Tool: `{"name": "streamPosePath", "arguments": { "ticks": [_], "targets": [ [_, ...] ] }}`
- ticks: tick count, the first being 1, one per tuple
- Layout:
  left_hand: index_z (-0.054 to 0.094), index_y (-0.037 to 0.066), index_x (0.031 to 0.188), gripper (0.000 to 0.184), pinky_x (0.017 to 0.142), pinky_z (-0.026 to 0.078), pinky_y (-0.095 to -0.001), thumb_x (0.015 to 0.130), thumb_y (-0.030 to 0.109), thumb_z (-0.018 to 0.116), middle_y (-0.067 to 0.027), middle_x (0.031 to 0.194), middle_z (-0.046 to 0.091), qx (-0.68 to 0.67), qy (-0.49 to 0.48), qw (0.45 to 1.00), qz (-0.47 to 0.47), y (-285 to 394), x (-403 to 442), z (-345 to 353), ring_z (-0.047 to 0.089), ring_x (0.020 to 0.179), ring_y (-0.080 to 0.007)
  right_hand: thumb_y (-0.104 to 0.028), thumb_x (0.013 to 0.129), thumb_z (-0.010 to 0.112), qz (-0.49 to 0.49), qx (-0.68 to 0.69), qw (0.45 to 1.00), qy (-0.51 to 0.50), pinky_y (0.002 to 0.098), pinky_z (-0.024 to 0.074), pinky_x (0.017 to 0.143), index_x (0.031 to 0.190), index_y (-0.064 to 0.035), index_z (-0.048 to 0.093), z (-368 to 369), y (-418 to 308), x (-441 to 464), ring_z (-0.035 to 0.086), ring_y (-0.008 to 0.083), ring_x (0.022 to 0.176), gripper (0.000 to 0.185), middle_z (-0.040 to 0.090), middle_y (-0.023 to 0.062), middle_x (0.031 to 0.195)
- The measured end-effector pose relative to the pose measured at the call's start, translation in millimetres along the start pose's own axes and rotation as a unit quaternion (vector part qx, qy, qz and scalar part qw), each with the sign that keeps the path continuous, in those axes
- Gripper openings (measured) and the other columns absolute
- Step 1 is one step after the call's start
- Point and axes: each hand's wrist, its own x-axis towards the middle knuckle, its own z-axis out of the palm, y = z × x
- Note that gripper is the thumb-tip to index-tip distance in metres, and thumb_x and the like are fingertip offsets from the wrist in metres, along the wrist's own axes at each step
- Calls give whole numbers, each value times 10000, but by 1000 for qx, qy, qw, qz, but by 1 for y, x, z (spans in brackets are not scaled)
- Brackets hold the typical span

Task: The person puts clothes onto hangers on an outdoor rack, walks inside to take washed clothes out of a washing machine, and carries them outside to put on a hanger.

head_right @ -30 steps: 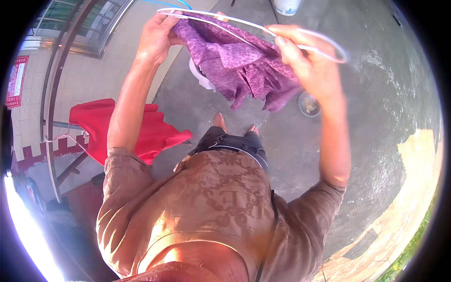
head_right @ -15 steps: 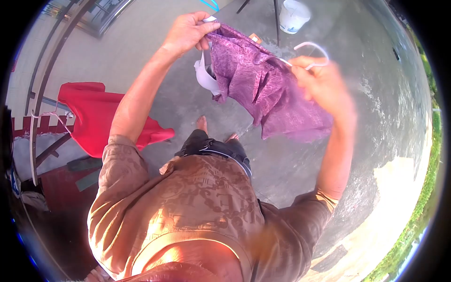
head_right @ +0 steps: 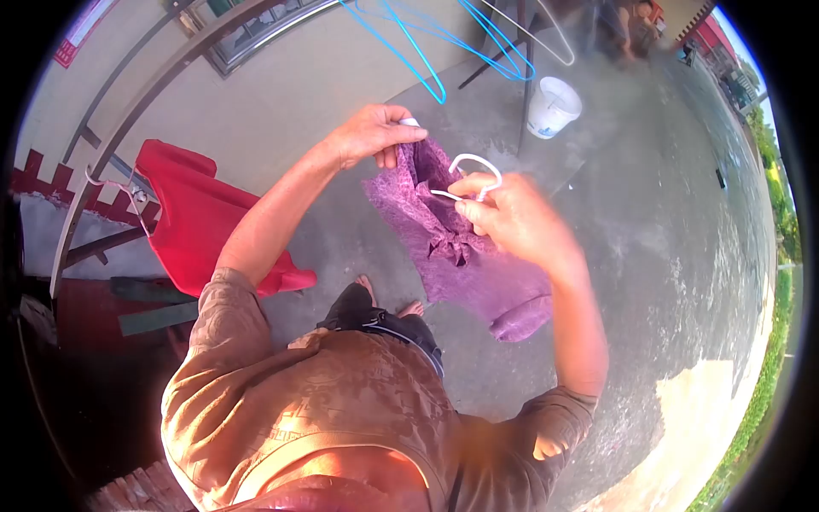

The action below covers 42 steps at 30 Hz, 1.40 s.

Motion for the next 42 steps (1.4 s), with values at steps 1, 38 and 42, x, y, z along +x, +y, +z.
{"name": "streamPosePath", "arguments": {
  "ticks": [1, 38, 42],
  "targets": [
    [633, 50, 914, 360, 412, 445, -230, 879, 400, 714, -17, 657, 618, 3, 13, 1000, 7, -1, -3, -8, 571, 467, -98, -139, 926, 615, -2, 52, 999, -6, 261, 411, 469, 1111, -19, 677, -1, -4, 3, 495, 79, 498, 228, 560, 0, 659],
    [700, 37, 708, 313, 550, 460, -395, 814, 318, 614, -136, 625, 631, 138, 216, 940, -227, -419, -214, 13, 622, 583, -247, -226, 952, 612, -160, 233, 959, 20, 349, 561, 810, 1299, 10, 559, 83, -165, 225, 671, 254, 1058, 423, 644, 136, 1217],
    [693, 26, 748, 307, 586, 469, -392, 849, 301, 599, -142, 662, 638, 168, 167, 969, -69, -406, -203, 23, 625, 613, -246, -221, 900, 655, -248, -42, 940, 232, 388, 519, 877, 1146, -26, 667, 49, -136, 216, 664, 256, 1044, 314, 666, 134, 1141]
  ]
}}
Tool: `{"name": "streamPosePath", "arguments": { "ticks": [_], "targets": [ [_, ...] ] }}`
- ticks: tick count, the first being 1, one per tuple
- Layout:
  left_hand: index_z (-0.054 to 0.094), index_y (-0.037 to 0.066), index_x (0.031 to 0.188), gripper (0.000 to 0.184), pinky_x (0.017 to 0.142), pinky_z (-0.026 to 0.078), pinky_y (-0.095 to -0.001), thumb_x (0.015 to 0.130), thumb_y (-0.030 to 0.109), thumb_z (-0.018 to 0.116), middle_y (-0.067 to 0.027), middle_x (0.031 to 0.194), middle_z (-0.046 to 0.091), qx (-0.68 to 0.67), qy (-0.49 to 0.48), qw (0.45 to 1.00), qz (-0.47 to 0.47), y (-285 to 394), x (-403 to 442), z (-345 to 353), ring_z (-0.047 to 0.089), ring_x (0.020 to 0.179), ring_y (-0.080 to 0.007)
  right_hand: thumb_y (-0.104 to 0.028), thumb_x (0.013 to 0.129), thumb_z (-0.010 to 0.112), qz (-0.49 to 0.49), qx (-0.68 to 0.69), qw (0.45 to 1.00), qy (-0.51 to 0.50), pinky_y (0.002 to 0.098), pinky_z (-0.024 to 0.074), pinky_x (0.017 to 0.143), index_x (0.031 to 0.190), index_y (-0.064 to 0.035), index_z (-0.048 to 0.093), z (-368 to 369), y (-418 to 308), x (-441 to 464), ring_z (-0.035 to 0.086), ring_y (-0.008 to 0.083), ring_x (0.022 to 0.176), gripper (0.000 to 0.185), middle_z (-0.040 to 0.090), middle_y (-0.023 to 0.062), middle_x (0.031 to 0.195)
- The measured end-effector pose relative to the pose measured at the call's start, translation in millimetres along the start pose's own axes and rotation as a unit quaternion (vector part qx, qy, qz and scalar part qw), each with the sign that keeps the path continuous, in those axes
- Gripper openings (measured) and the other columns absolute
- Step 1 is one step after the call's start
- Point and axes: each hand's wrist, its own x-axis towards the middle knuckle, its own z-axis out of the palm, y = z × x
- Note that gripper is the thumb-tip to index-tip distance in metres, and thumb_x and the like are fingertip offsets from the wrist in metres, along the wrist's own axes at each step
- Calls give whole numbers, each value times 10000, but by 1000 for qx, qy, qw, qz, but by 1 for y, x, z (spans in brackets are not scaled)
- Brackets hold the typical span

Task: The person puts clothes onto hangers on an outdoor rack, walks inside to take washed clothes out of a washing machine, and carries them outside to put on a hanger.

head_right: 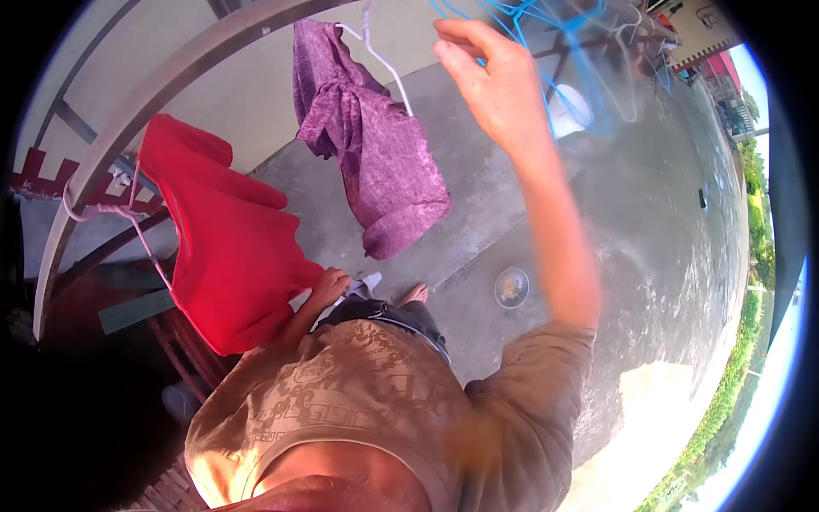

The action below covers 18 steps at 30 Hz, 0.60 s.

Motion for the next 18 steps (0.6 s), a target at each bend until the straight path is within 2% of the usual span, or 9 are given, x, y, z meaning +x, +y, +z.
{"name": "streamPosePath", "arguments": {
  "ticks": [1, 3, 7, 8, 9, 11, 13, 15, 18],
  "targets": [
    [686, 22, 767, 297, 608, 472, -378, 868, 286, 592, -141, 683, 643, -52, -22, 998, -9, 18, 0, -4, 625, 637, -229, -221, 900, 655, -5, -7, 1000, 6, 388, 519, 877, 1146, -26, 667, -13, 12, 2, 664, 256, 1044, 314, 666, 134, 1141],
    [679, 18, 785, 288, 629, 475, -364, 888, 270, 586, -140, 704, 647, -98, -42, 994, -18, 51, 1, -17, 625, 661, -212, -198, 879, 661, -52, -216, 963, 156, 403, 478, 960, 1185, -47, 659, -33, 41, 9, 623, 291, 1097, 341, 652, 148, 1176],
    [632, 21, 815, 328, 665, 481, -343, 935, 316, 556, -92, 726, 641, -171, -154, 973, -10, 84, 22, 4, 628, 692, -190, -269, 816, 696, 0, -285, 948, 140, 435, 418, 1023, 1340, -46, 535, -40, 84, 27, 547, 347, 1192, 592, 607, 172, 1258],
    [630, 22, 818, 330, 661, 479, -343, 937, 319, 552, -88, 728, 641, -166, -181, 969, -7, 97, 28, 11, 627, 688, -184, -263, 808, 673, 19, -181, 977, 114, 404, 503, 848, 1379, -22, 483, -38, 110, 39, 642, 301, 978, 649, 663, 157, 1129],
    [628, 23, 821, 332, 658, 476, -343, 939, 322, 547, -85, 730, 641, -163, -209, 964, -6, 113, 31, 17, 625, 685, -179, -263, 808, 673, 22, -177, 977, 115, 404, 503, 848, 1379, -22, 483, -43, 109, 41, 642, 301, 978, 649, 663, 157, 1129],
    [624, 29, 850, 337, 679, 478, -372, 939, 342, 536, -122, 766, 649, -114, -245, 963, -15, 152, 42, 21, 635, 713, -239, -296, 872, 652, 175, 122, 977, 5, 259, 444, 547, 1334, -23, 536, -46, 89, 56, 556, 124, 630, 549, 680, 96, 947],
    [661, 51, 900, 293, 694, 488, -345, 945, 315, 541, -107, 808, 680, -11, -222, 972, 79, 171, 54, 44, 648, 743, -203, -259, 887, 631, 129, 167, 977, 17, 243, 409, 508, 1284, -24, 568, -51, 86, 68, 526, 95, 600, 466, 657, 65, 873],
    [663, 72, 917, 291, 690, 492, -374, 938, 333, 534, -125, 795, 669, 0, -233, 972, 43, 201, 64, 58, 654, 736, -245, -193, 911, 591, 87, 224, 971, 6, 232, 380, 476, 1194, -17, 614, -59, 85, 71, 495, 69, 574, 334, 616, 30, 782],
    [665, 50, 944, 254, 604, 480, -333, 952, 276, 551, -67, 669, 646, -58, -254, 965, 13, 238, 83, 74, 622, 601, -178, -181, 943, 552, 63, 247, 967, -11, 243, 384, 485, 1168, -5, 618, -69, 94, 57, 488, 70, 567, 293, 582, 21, 729]
  ]
}}
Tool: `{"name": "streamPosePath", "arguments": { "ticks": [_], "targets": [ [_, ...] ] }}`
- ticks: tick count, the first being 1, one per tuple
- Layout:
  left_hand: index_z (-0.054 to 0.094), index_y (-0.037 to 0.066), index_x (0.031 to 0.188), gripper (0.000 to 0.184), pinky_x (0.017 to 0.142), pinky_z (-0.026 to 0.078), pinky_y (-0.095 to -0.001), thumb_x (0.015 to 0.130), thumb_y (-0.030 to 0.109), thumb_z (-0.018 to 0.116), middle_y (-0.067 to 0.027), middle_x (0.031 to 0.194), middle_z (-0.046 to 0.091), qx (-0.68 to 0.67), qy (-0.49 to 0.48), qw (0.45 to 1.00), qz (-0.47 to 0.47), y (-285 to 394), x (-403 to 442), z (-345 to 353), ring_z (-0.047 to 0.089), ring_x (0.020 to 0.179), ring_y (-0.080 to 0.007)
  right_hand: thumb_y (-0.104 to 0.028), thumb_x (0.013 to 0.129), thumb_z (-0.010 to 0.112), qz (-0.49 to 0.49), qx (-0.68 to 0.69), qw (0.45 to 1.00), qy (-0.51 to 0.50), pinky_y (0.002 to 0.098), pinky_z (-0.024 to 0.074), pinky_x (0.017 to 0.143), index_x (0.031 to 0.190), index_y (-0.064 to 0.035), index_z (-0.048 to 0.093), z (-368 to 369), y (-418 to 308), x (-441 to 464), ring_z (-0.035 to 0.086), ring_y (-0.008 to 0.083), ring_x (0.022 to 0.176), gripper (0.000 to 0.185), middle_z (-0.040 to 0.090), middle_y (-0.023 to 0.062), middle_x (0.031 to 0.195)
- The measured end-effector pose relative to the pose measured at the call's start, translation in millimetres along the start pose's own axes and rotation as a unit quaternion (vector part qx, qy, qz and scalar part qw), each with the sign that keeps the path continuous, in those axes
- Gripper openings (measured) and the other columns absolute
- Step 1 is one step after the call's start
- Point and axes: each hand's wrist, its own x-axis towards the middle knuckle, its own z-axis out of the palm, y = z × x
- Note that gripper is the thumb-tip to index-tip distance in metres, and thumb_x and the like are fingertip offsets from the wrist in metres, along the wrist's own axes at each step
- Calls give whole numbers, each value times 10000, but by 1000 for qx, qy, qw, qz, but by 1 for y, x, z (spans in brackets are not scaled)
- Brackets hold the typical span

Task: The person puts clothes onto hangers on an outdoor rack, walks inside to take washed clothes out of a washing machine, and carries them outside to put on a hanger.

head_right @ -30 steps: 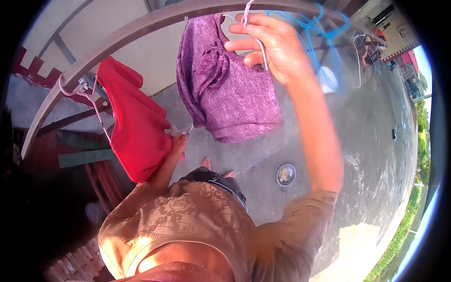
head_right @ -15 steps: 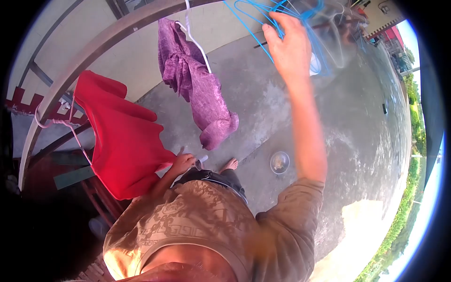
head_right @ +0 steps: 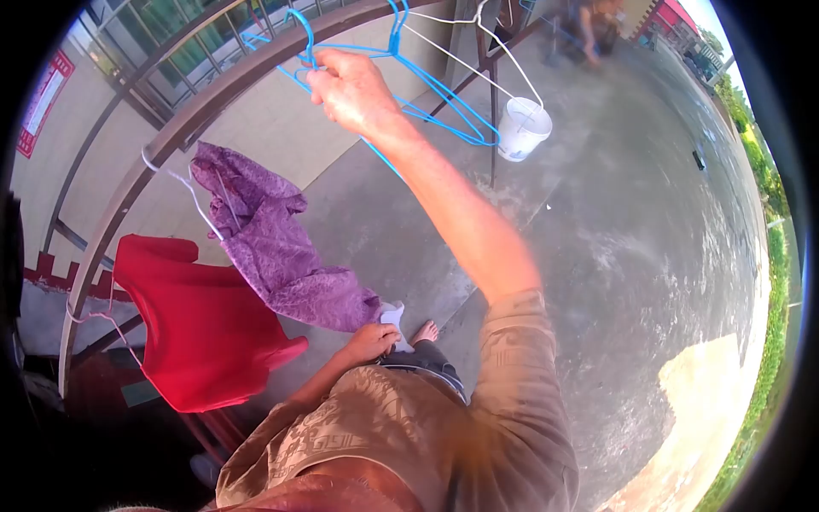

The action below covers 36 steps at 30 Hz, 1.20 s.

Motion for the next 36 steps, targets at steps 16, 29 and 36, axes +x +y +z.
{"name": "streamPosePath", "arguments": {
  "ticks": [16, 29, 36],
  "targets": [
    [630, 27, 1217, 300, 601, 488, -291, 969, 176, 547, -19, 591, 530, -349, 81, 933, 38, 161, 112, -52, 534, 553, -130, -210, 1012, 452, -43, 39, 943, 327, 248, 299, 467, 1057, 99, 656, -196, 72, -290, 396, 94, 511, 372, 436, -5, 597],
    [586, -1, 1266, 321, 681, 528, -329, 964, 76, 508, -83, 802, 650, -288, 94, 938, 169, 225, 136, -87, 647, 747, -183, -298, 920, 477, -45, 344, 823, 450, 309, 309, 583, 1097, 52, 644, -186, 117, -311, 402, 147, 625, 427, 423, 0, 686],
    [650, 14, 1126, 216, 626, 508, -285, 942, 63, 550, -138, 1081, 682, -244, 129, 933, 233, 257, 140, -107, 678, 839, -192, -151, 968, 509, 51, 8, 880, 471, 238, 383, 542, 1248, 11, 611, -161, 121, -306, 496, 89, 602, 339, 586, 30, 746]
  ]
}}
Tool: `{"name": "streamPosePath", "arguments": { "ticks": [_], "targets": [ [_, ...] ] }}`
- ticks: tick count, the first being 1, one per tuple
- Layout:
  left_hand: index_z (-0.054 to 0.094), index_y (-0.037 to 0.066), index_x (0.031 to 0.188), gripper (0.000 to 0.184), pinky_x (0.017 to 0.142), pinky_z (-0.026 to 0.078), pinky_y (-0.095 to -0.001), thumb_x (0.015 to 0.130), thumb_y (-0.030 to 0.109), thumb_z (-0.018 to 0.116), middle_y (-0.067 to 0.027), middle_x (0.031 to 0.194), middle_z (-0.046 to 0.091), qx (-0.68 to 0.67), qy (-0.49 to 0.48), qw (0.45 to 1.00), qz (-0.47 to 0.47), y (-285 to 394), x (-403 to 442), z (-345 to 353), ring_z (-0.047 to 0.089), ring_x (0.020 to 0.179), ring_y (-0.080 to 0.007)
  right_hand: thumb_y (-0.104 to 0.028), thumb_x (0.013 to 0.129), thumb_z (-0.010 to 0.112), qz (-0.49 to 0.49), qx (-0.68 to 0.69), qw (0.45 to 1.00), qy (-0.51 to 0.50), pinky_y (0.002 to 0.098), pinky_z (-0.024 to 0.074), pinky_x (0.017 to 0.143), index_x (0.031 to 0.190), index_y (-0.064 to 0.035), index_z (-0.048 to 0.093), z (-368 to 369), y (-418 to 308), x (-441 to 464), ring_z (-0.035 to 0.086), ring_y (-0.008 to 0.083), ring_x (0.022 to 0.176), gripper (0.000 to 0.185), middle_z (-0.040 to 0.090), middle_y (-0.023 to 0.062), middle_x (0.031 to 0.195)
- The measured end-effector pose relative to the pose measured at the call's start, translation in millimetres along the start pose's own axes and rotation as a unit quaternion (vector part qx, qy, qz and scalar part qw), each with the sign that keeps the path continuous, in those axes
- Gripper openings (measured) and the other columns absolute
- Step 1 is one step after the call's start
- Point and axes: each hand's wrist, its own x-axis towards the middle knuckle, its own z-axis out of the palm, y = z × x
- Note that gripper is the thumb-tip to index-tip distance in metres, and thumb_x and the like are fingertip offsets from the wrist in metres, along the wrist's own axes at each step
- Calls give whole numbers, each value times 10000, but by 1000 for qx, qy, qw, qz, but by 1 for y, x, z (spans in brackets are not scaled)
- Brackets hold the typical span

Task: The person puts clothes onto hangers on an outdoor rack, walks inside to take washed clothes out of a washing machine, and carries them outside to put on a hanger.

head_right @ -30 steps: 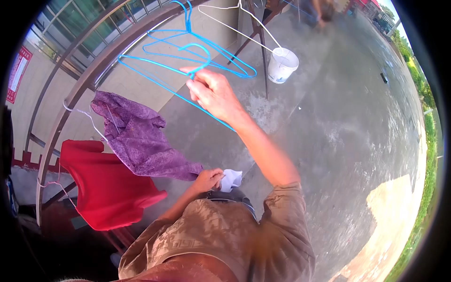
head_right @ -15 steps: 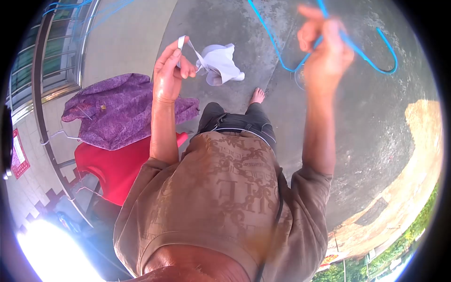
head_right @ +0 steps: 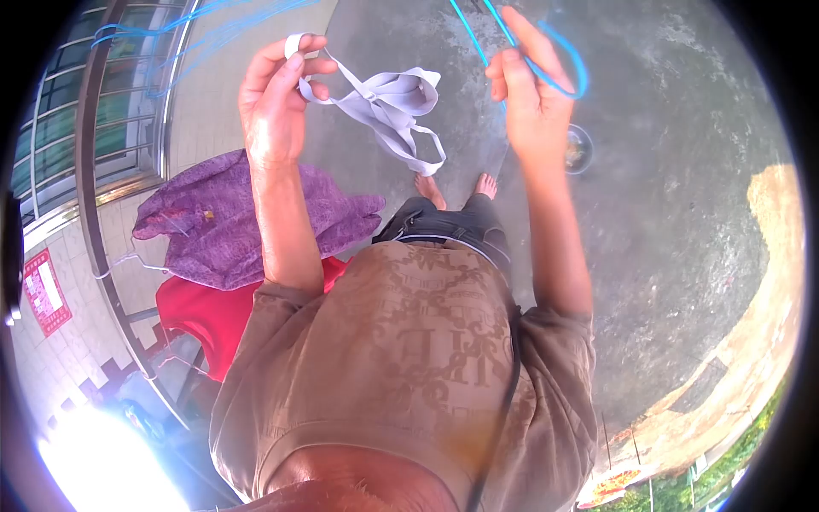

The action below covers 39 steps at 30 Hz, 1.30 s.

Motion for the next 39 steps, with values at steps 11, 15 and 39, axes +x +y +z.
{"name": "streamPosePath", "arguments": {
  "ticks": [11, 15, 39],
  "targets": [
    [638, 31, 1084, 165, 620, 490, -255, 953, 87, 553, -128, 1142, 671, -63, -101, 993, -12, -10, 10, 53, 668, 862, -141, -293, 983, 575, 183, 199, 951, 149, 194, 345, 462, 988, -106, 617, -82, 46, -23, 491, 51, 602, 193, 558, -30, 772],
    [635, 32, 1058, 138, 617, 482, -252, 958, 75, 549, -125, 1143, 674, -76, -124, 987, -64, -31, 24, 79, 676, 856, -143, -349, 1028, 499, 195, 429, 873, 127, 185, 272, 399, 1096, -109, 561, -104, 33, 8, 411, 52, 541, 258, 520, -27, 775],
    [634, 69, 1078, 163, 657, 463, -250, 956, 160, 576, -76, 1143, 669, -185, -55, 952, -238, -172, 177, 73, 654, 888, -144, -400, 963, 602, -75, -36, 995, 63, 226, 371, 551, 1088, -53, 696, 29, -28, 504, 586, 67, 776, 380, 715, 45, 998]
  ]
}}
